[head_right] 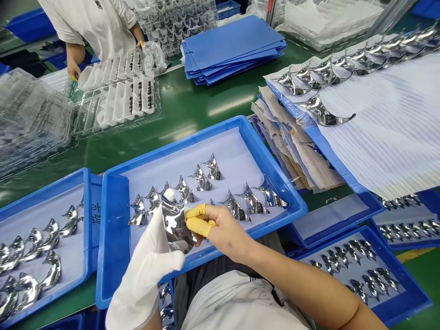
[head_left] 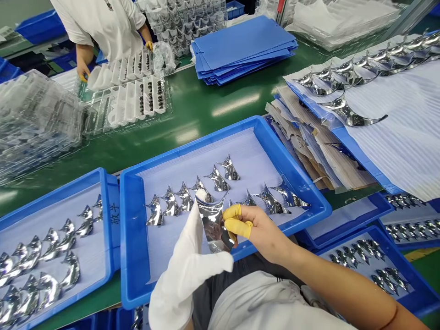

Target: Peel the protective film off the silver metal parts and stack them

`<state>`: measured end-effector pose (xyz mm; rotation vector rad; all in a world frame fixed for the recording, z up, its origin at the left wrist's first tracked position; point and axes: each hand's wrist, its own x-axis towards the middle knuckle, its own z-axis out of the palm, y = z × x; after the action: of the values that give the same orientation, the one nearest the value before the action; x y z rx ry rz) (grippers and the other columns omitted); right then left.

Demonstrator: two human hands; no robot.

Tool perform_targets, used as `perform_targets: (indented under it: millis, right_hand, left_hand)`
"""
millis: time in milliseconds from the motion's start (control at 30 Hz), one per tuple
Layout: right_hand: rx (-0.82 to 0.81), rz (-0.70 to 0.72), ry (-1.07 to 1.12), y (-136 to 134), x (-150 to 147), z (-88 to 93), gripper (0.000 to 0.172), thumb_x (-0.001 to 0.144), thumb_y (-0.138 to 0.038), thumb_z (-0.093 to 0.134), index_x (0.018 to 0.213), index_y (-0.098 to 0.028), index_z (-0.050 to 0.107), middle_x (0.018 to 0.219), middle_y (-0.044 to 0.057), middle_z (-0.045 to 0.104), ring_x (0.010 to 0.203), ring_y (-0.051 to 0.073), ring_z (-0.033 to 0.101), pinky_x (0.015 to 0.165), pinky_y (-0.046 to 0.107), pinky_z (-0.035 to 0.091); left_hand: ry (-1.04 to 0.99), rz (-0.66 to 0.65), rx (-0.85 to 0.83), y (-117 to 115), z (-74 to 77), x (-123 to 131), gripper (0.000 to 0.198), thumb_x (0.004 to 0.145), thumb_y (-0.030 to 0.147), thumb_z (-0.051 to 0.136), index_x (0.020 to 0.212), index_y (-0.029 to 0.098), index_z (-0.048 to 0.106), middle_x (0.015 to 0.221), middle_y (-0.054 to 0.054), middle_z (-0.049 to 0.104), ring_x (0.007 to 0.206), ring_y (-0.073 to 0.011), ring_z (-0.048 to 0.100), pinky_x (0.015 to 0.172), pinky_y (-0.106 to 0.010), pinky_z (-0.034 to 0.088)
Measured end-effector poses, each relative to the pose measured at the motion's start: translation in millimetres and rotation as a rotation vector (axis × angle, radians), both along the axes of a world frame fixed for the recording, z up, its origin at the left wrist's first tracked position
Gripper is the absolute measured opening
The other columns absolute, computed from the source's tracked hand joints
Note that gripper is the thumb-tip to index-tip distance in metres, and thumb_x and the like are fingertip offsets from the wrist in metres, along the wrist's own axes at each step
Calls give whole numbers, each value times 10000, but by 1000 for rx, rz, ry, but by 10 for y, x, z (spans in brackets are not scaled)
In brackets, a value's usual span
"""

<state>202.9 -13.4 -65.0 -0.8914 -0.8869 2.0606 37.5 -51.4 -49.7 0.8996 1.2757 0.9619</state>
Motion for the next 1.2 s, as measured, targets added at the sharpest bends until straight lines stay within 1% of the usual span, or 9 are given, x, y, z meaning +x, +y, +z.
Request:
perform_targets:
  millis: [100,300,500,600,767,867,967,1067,1200]
  right_hand:
    - [40,-17,-28,-5,-8,18,113,792,-246,644,740,-159,594,674,-40,542,566,64,503,554,195,446]
    - [147,50,-81,-41,30,65,89,857,-229,591,797,-164,600,701,-29,576,579,71,529,559,192,462]
    - [753,-29,-283,-92,90,99,126,940,-145,540,920,-153,665,836,38,689,732,111,594,688,232,485]
    - [1038,-86,-369,-118,88,86,151,966,-127,519,934,-133,666,781,55,682,670,122,538,651,248,468]
    - [1229,-88,-513,-144,77,62,282,966,-102,470,751,-115,650,615,38,555,585,130,440,571,264,415]
    - [1250,-75,-546,-153,83,69,321,954,-82,448,699,-125,639,595,32,527,575,132,420,557,269,398]
    - [1173,-51,-490,-158,93,96,248,971,-115,469,835,-117,676,652,42,599,598,131,463,578,264,434]
    - [975,5,-363,-153,96,133,170,970,-151,512,986,-107,675,793,63,690,665,116,555,623,238,481]
    - [626,80,-307,-139,84,177,152,948,-213,542,942,-147,679,758,13,662,597,83,521,578,207,466]
  left_hand:
    - [-8,-3,-29,17,23,114,1035,658,270,868,1528,309,310,1275,-65,658,1151,-297,626,933,-381,560]
    - [56,299,14,31,-7,37,496,837,383,694,1315,273,618,1353,-31,627,1324,-249,510,1116,-352,410]
    - [-67,332,-114,34,-173,-253,352,859,446,650,1152,267,727,1195,-37,720,1272,-232,566,1023,-312,496]
    - [-106,348,-90,4,-267,-315,403,868,502,616,1184,271,716,1137,-48,740,1202,-220,619,939,-269,536]
    - [-146,397,26,-99,-274,-248,422,847,308,690,1266,263,668,1056,-42,753,929,-182,713,791,-215,563]
    - [-143,368,74,-135,-238,-188,415,860,277,681,1272,230,668,1084,-64,747,996,-203,696,891,-250,541]
    - [-147,335,92,-131,-238,-158,434,855,294,686,1284,235,661,1146,-75,733,1035,-221,690,939,-286,532]
    - [-140,364,66,-88,-244,-167,500,827,329,711,1317,289,628,1188,-47,723,978,-192,710,879,-259,561]
    - [-67,298,-54,15,-190,-212,468,855,456,656,1301,312,639,1269,-41,685,1135,-239,662,924,-319,557]
